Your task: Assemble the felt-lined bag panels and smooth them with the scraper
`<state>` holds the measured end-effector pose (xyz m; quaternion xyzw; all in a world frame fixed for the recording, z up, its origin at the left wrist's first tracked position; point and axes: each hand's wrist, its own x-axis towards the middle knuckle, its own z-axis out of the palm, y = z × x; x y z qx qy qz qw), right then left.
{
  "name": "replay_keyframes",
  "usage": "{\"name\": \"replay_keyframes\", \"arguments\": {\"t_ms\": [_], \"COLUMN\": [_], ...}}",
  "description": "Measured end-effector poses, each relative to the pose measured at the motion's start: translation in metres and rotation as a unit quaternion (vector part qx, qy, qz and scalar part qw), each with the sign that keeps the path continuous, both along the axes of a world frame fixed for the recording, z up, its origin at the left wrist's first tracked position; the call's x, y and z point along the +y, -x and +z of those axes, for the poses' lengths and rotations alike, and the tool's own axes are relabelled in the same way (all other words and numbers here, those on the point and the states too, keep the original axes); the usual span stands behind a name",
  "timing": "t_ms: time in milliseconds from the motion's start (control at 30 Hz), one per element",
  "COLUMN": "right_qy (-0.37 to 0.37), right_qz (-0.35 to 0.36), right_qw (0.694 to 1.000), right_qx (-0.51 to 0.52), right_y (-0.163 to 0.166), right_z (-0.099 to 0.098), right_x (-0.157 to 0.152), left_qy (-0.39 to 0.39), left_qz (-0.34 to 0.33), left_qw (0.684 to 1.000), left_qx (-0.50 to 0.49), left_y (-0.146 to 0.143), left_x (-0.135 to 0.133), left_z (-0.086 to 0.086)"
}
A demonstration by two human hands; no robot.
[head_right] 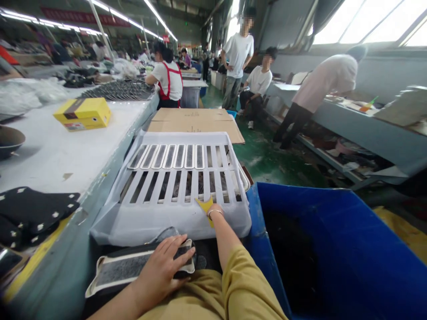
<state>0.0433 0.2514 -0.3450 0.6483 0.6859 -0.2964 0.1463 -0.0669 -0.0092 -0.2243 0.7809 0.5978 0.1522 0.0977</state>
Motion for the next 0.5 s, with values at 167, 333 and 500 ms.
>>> {"name": "replay_keyframes", "arguments": {"t_ms": [167, 333, 500], "right_qy": [-0.023, -0.051, -0.053], "right_qz": [-0.001, 0.011, 0.078], "right_qw": [0.998, 0.986, 0.963], "right_qx": [0.064, 0.157, 0.253], "right_y": [0.002, -0.017, -0.065], "right_z": [0.014, 0.05, 0.109], "right_x": [-0.022, -0.06, -0.107], "left_qy": [-0.009, -0.019, -0.029], "left_qz": [0.002, 0.005, 0.001], "left_qw": [1.0, 1.0, 1.0], "left_qx": [0.004, 0.004, 0.003], "left_y": [0.0, 0.001, 0.005], "left_x": [-0.002, -0.006, -0.009], "left_z": [0.003, 0.005, 0.004]}}
